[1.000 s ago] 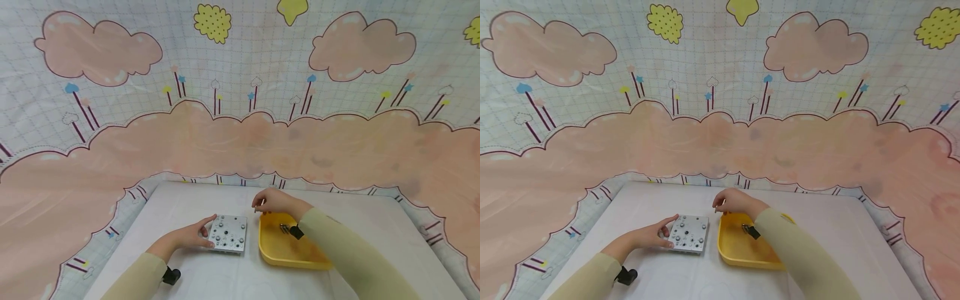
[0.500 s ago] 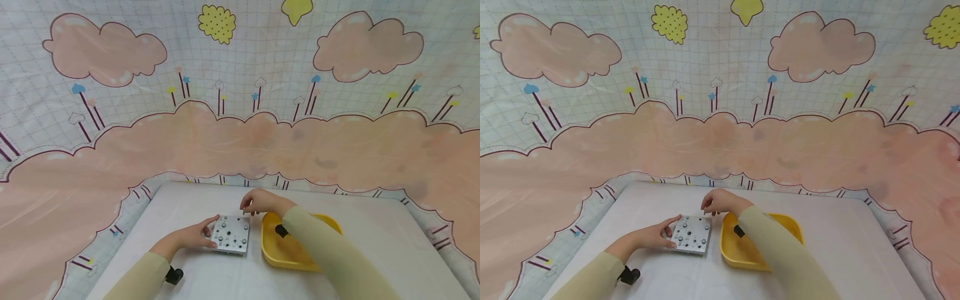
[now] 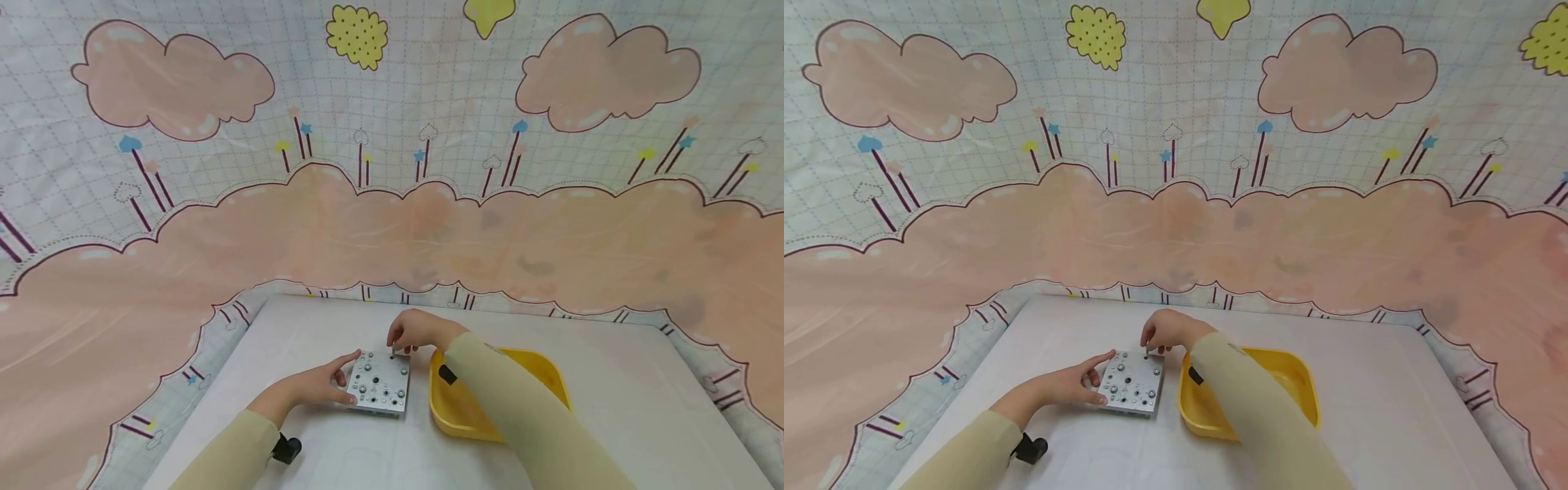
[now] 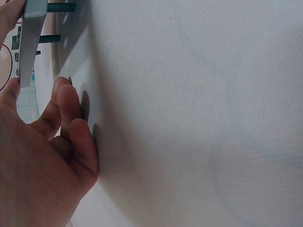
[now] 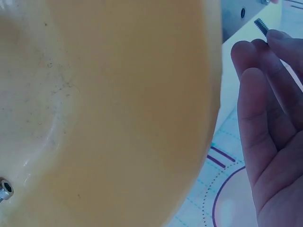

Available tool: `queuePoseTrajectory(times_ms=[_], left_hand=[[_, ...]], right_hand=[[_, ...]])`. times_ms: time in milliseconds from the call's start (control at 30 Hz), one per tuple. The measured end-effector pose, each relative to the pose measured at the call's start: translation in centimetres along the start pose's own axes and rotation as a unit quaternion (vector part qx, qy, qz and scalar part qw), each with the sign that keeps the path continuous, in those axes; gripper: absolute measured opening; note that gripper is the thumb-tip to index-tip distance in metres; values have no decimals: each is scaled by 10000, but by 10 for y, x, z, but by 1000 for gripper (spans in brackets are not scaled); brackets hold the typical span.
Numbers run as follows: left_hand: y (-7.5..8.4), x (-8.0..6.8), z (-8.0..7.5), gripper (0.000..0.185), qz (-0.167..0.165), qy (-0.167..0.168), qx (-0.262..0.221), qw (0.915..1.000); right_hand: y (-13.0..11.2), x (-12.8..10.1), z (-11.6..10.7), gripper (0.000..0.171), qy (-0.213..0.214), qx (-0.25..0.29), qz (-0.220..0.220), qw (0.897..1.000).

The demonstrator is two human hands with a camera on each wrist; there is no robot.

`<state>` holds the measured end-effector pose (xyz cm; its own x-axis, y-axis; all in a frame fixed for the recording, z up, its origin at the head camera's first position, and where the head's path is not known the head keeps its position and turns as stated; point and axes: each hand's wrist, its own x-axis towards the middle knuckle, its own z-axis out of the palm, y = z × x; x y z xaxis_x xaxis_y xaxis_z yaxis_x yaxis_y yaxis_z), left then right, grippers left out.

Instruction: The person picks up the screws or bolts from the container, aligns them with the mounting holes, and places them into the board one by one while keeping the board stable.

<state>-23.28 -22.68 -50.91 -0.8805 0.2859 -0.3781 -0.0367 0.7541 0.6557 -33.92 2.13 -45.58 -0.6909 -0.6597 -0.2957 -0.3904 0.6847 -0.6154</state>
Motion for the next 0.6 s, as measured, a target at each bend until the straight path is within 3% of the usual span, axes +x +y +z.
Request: queuePoseTrajectory(times_ms=[200, 600], left_hand=[[1, 0, 0, 101, 3, -1, -18, 10000], [3, 0, -1, 100, -1, -16, -72, 10000]], right_hand=[[0, 3, 3, 11, -90, -164, 23, 9998], [-8, 4, 6, 8, -178, -1122, -252, 9932]])
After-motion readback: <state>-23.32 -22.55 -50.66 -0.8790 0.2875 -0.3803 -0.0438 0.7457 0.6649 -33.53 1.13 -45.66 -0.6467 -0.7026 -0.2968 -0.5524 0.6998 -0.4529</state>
